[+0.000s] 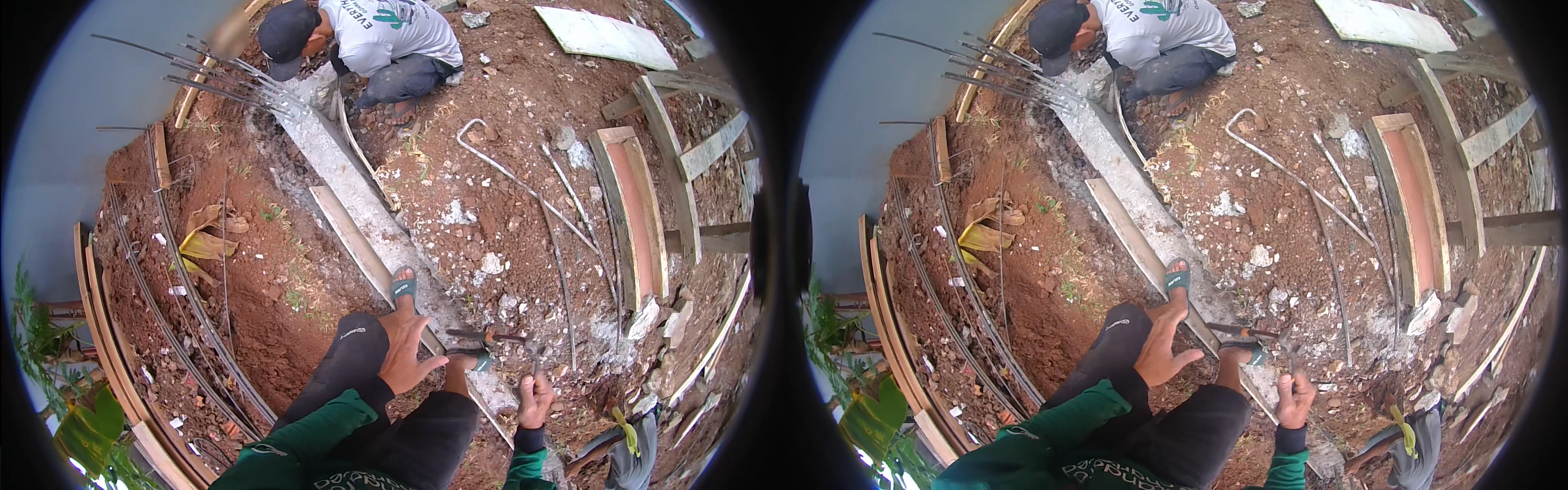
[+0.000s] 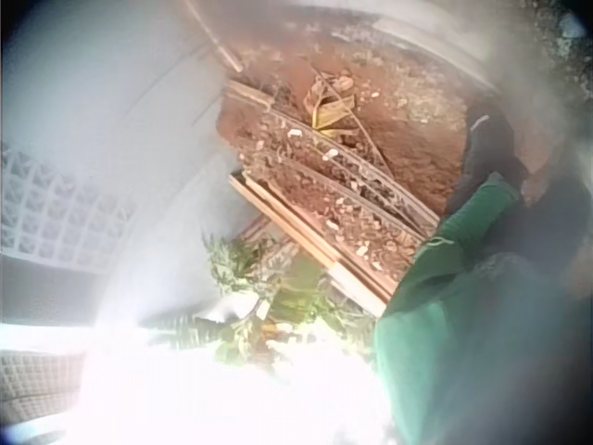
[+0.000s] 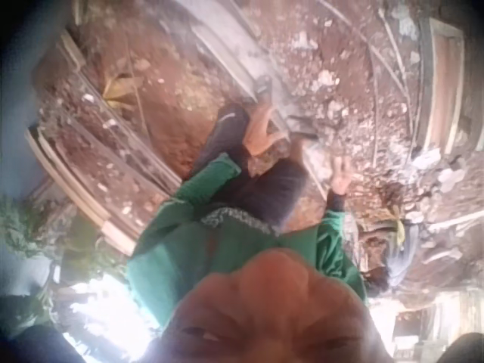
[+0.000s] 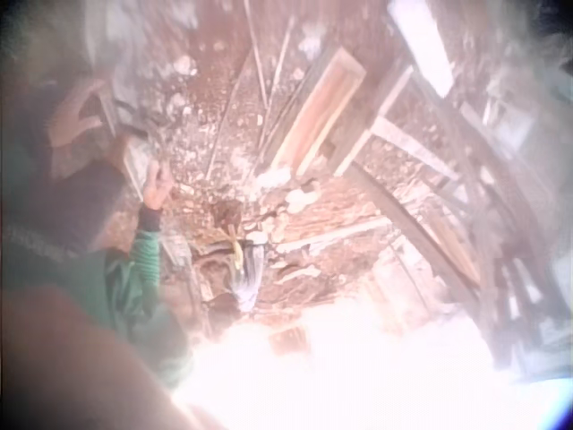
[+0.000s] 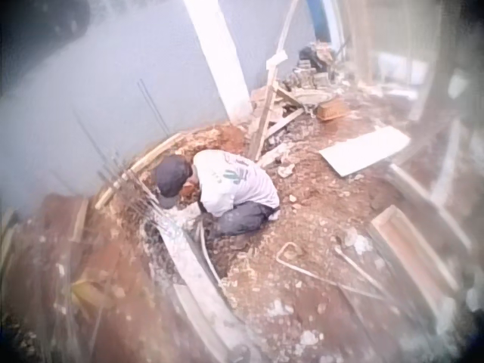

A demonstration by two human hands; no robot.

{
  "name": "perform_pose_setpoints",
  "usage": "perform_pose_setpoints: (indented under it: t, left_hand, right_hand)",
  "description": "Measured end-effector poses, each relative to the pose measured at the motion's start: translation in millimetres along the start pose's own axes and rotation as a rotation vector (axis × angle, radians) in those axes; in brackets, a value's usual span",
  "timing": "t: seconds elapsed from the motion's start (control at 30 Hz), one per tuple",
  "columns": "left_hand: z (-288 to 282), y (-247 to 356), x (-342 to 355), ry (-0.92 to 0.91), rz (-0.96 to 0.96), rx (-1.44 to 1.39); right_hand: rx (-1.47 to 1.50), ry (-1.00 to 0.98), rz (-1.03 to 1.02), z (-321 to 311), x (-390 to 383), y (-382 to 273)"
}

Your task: The person uses a metal bar to scrape and clear debris from a concrete channel on the ground. They repeatedly scrape along the channel's length, removing dirt and small rocks. Another worker is visible nearby working on the same area.

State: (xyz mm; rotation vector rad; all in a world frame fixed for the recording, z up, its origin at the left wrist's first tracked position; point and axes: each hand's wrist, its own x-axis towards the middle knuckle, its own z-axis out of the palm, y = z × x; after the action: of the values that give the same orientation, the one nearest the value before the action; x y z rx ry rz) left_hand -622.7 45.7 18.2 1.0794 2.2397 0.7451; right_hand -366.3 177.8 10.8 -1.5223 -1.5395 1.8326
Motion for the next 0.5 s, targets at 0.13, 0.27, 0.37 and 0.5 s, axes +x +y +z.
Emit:
perform_pose_setpoints:
  t: [0.13,0.27,0.37,0.5]
  left_hand:
    - [-16,-35,18,-0.378,-0.161,-0.26]
    - [-59,-59,25,-0.647,-0.541,-0.573]
    - [-76,-91,18,-0.438,-0.608,-0.631]
    - [-99,-133,32,-0.285,-0.661,-0.599]
  right_hand:
    - [0.164,-0.116,0.144,101,-13,-37]
    - [0.058,-0.143,0.259,186,18,-95]
    - [-0.175,-0.267,0.326,225,52,-113]
    - [-0.572,-0.418,0.097,252,103,-113]
